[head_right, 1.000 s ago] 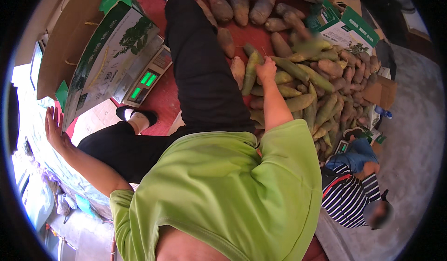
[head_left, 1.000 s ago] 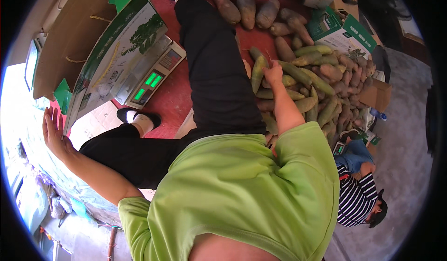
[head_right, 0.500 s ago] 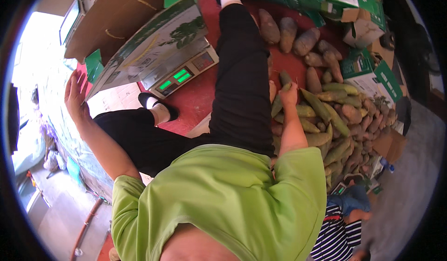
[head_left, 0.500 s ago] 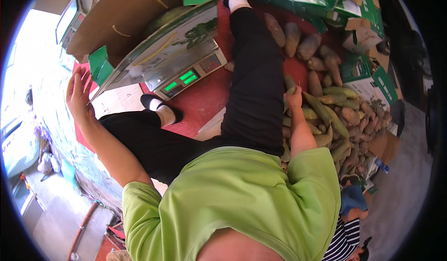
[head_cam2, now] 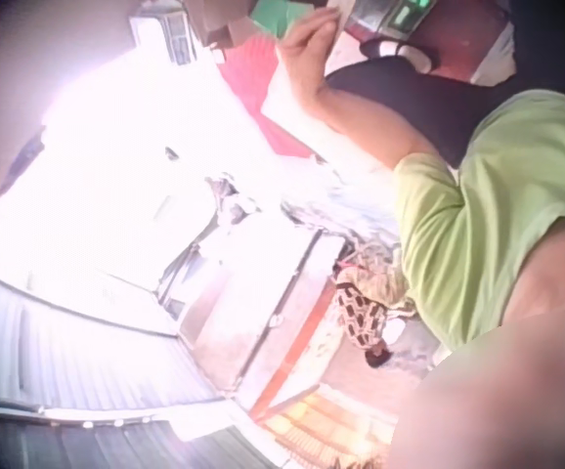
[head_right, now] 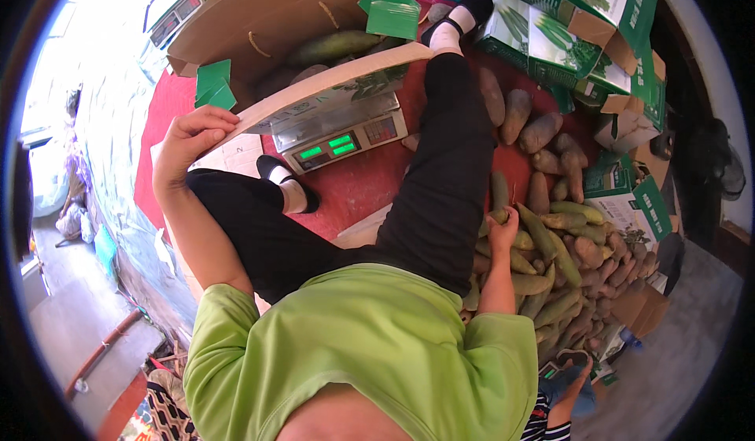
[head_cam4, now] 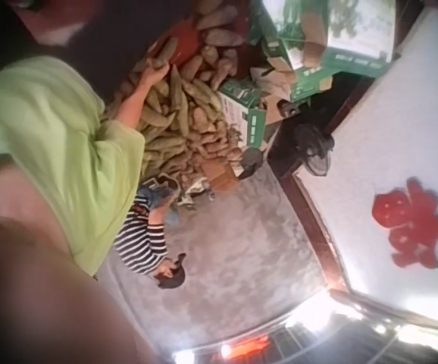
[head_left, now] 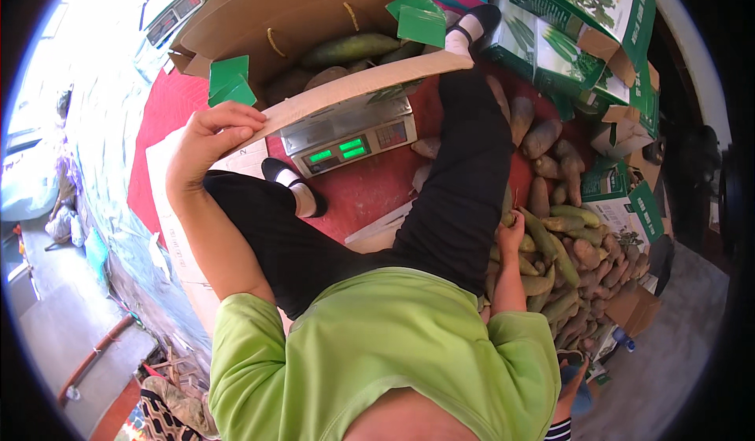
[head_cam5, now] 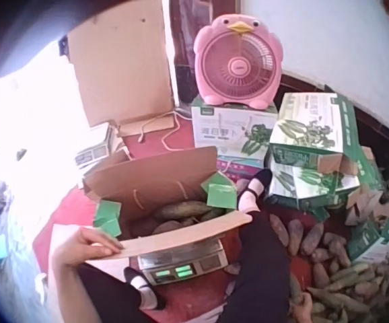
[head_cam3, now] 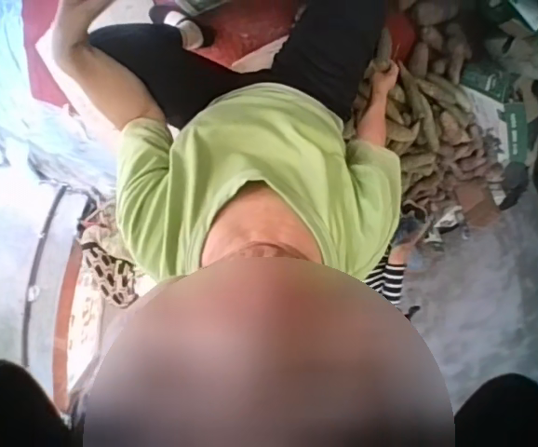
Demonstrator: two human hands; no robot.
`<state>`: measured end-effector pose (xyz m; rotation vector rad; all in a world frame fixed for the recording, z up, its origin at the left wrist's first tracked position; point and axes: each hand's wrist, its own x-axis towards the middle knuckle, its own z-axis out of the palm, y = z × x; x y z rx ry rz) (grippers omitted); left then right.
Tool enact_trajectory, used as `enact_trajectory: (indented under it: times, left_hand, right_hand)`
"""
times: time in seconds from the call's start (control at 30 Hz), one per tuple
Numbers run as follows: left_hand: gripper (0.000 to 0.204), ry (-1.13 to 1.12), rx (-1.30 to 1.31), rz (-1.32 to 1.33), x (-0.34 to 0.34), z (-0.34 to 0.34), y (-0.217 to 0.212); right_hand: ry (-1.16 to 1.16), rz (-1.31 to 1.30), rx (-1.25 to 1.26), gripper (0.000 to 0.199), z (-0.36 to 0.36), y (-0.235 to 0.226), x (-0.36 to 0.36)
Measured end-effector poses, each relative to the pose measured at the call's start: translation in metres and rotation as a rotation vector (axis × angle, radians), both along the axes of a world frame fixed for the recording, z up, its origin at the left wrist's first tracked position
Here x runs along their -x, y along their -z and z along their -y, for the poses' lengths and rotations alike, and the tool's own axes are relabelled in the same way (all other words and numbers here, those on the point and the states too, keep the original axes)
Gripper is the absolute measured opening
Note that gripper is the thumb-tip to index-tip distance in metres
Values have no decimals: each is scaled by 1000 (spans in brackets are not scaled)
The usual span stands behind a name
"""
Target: The recorder is sorting cucumbers or similar vegetables from a pile on the floor into cardboard boxes placed on a digital scale.
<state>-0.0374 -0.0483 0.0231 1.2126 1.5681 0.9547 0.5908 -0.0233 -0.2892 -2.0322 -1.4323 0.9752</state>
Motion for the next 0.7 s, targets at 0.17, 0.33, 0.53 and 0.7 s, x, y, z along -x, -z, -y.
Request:
enact_trajectory:
  times: [0.17,0.33,0.53,0.7]
  left_hand:
    - [11,-7,17,15,3,3,1]
    - [12,-10,18,5,2,1,0]
    - [13,-27,12,30,2,2,3]
    - [11,-24,-11,58,3,2,5]
  right_hand:
    - [-68,119,-139,53,-35,-54,7]
    - [-29,-35,-493,45,-97,-171,56]
    - [-13,-266,-835,49,-153,-304,141]
    - [-181,-672,-928,47,-184,-349,217]
